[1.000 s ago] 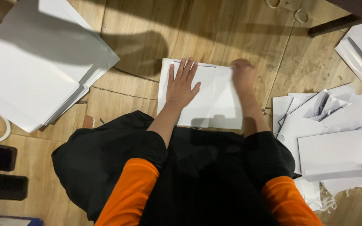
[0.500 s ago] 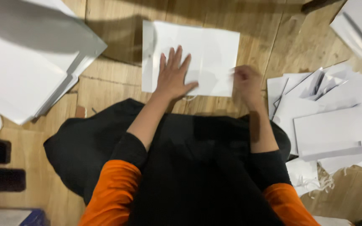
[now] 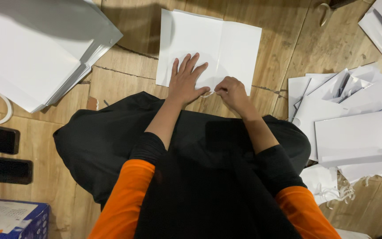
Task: The person sits on the floor and repeatedly folds white paper sheets in half, then folds them again to create smaller packets. They place the finished packets into a pile on the right side of the frame.
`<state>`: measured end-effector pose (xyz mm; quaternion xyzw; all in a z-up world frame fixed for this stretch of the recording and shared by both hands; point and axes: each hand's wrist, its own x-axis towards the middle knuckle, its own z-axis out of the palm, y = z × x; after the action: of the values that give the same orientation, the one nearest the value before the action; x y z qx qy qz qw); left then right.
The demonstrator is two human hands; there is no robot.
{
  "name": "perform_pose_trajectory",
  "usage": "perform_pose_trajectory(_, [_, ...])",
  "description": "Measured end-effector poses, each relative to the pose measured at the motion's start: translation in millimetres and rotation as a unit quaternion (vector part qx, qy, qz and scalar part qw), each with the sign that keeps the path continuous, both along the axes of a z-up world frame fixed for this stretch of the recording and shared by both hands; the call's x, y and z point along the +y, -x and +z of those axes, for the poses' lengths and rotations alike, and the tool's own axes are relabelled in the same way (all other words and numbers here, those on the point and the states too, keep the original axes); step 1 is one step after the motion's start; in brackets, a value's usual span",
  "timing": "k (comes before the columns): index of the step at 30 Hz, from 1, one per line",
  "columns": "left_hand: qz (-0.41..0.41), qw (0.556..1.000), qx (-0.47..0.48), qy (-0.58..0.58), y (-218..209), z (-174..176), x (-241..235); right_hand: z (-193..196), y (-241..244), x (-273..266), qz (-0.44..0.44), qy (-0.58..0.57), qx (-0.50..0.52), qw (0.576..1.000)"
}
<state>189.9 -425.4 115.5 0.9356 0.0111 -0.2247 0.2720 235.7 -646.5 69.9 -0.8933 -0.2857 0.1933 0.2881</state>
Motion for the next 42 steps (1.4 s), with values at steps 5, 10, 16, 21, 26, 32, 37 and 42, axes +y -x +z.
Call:
perform_pose_trajectory(5, [0.007,1.000,0.004,0.009,-3,1,1,-12,2,-1,0.065,0.065,-0.081,0.992])
perform_pose_trajectory(10, [-0.001,1.000,-0.004,0.004,-5,-3,2,-6,1,4,0.103,0.099,-0.107,0.984])
perform_pose_trajectory(16, [-0.001,1.000,0.000,0.000,-2,4,2,3,1,-7,0.055,0.035,-0.030,0.997])
perform_pose_trajectory(21, [-0.004,1.000,-0.003,-0.007,-3,1,2,14,8,3,0.034,-0.011,-0.076,0.996])
perform_pose_trajectory(26, [0.000,1.000,0.001,-0.007,-4,2,1,2,9,3,0.040,0.013,-0.072,0.997])
perform_pose_trajectory(32, [-0.001,1.000,0.006,-0.004,-4,7,1,-7,7,0,0.031,-0.012,-0.064,0.997])
perform_pose_trajectory(37, [-0.004,1.000,0.006,-0.006,-3,3,0,-5,5,0,0.033,0.001,-0.035,0.999])
perform_pose_trajectory(42, [-0.002,1.000,0.000,-0.004,-4,2,1,-3,1,1,0.066,0.057,-0.030,0.996])
